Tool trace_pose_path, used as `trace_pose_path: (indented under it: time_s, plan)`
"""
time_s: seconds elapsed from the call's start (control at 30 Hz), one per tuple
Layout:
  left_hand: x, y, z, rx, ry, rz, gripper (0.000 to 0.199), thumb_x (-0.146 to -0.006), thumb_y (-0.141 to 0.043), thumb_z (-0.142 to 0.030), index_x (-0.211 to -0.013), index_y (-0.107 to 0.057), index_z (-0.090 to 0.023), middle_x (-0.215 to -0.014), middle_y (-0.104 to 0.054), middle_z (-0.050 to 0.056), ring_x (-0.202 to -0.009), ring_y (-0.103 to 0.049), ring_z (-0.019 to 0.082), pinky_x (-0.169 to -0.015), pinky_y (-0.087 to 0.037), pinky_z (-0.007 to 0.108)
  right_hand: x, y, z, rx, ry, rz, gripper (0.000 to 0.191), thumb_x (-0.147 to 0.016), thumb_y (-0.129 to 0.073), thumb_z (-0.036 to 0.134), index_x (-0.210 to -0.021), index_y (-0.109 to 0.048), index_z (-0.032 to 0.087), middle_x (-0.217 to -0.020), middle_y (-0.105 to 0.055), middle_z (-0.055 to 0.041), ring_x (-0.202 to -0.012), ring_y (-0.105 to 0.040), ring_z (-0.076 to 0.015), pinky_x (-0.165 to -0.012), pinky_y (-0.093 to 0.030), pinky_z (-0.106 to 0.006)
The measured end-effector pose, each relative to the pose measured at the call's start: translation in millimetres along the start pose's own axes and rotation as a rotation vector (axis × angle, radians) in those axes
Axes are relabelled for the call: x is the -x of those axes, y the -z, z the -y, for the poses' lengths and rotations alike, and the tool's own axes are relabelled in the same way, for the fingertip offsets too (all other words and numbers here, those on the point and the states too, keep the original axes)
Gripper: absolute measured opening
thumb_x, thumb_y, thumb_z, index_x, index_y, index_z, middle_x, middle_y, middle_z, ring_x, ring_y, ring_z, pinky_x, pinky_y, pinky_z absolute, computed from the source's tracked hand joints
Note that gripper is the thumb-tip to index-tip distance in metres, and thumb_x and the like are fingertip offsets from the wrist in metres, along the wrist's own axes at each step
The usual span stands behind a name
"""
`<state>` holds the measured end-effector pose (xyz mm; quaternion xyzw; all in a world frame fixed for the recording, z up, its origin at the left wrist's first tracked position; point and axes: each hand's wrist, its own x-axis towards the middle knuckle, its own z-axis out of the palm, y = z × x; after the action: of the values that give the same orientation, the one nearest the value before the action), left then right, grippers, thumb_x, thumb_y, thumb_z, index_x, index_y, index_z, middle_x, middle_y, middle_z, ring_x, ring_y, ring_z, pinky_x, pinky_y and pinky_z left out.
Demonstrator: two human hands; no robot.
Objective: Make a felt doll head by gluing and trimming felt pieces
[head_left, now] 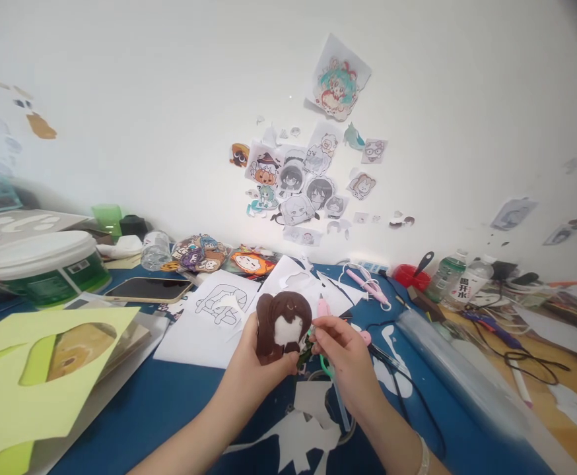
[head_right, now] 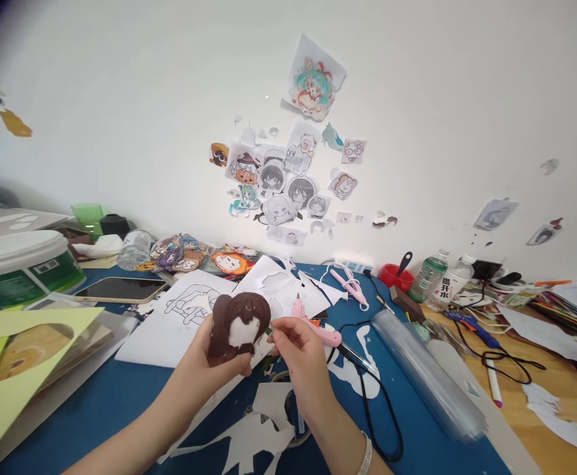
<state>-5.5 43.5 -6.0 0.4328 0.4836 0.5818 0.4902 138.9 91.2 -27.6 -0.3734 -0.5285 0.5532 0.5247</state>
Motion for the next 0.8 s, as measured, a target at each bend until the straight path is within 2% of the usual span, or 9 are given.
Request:
trace_pose_path:
  time_s: [0.2, 0.47, 0.63, 0.73, 0.8]
  plan:
    - [-2, 2.8, 0, 0.008, -0.028, -0.019, 0.048, -0.069, -0.063, -0.032, -0.109, -0.040, -0.019, -0.073, -0.060, -0.003, -0.057, -0.062, 0.014, -0.062, -0.053, 0.031, 3, -2, 3, -0.068, -0.027, 0.055, 0.023, -0.070, -0.069, 0.037, -0.080, -0.060, 0.018, -0.074, -0.066, -0.0019, -0.058, -0.055, -0.0105, -0.061, -0.047, -0.026]
    - [-12, 9.5, 6, 0.076, 0.018, -0.034, 0.057, -0.066, -0.067, -0.032, -0.115, -0.042, -0.018, -0.086, -0.066, 0.002, -0.068, -0.067, 0.019, -0.072, -0.056, 0.038, 1, -3, 4, -0.057, -0.065, 0.057, 0.026, -0.068, -0.071, 0.038, -0.079, -0.060, 0.017, -0.073, -0.068, -0.0031, -0.056, -0.055, -0.0108, -0.060, -0.048, -0.027]
    - [-13, 8.6, 5, 0.080, 0.047, -0.033, 0.064, -0.061, -0.070, -0.027, -0.117, -0.042, -0.018, -0.084, -0.068, 0.003, -0.071, -0.068, 0.022, -0.074, -0.056, 0.040, -1, -2, 3, -0.008, -0.052, 0.043, 0.030, -0.067, -0.071, 0.042, -0.080, -0.061, 0.017, -0.073, -0.068, -0.0037, -0.056, -0.056, -0.0120, -0.059, -0.049, -0.028]
    - [-13, 7.7, 4, 0.047, 0.042, -0.044, 0.073, -0.060, -0.071, -0.025, -0.123, -0.035, -0.017, -0.077, -0.068, 0.001, -0.071, -0.069, 0.023, -0.073, -0.055, 0.040, -2, -2, 0, 0.011, -0.045, 0.052, 0.028, -0.068, -0.070, 0.041, -0.078, -0.061, 0.017, -0.071, -0.068, -0.0037, -0.055, -0.056, -0.0122, -0.058, -0.048, -0.027]
    - [-14, 8.1, 4, 0.021, 0.011, -0.060, 0.085, -0.060, -0.070, -0.024, -0.132, -0.024, -0.020, -0.075, -0.067, 0.000, -0.069, -0.069, 0.023, -0.074, -0.054, 0.041, -2, -1, -2, 0.015, -0.044, 0.048, 0.027, -0.069, -0.069, 0.040, -0.077, -0.061, 0.017, -0.071, -0.068, -0.0038, -0.055, -0.057, -0.0121, -0.058, -0.048, -0.027]
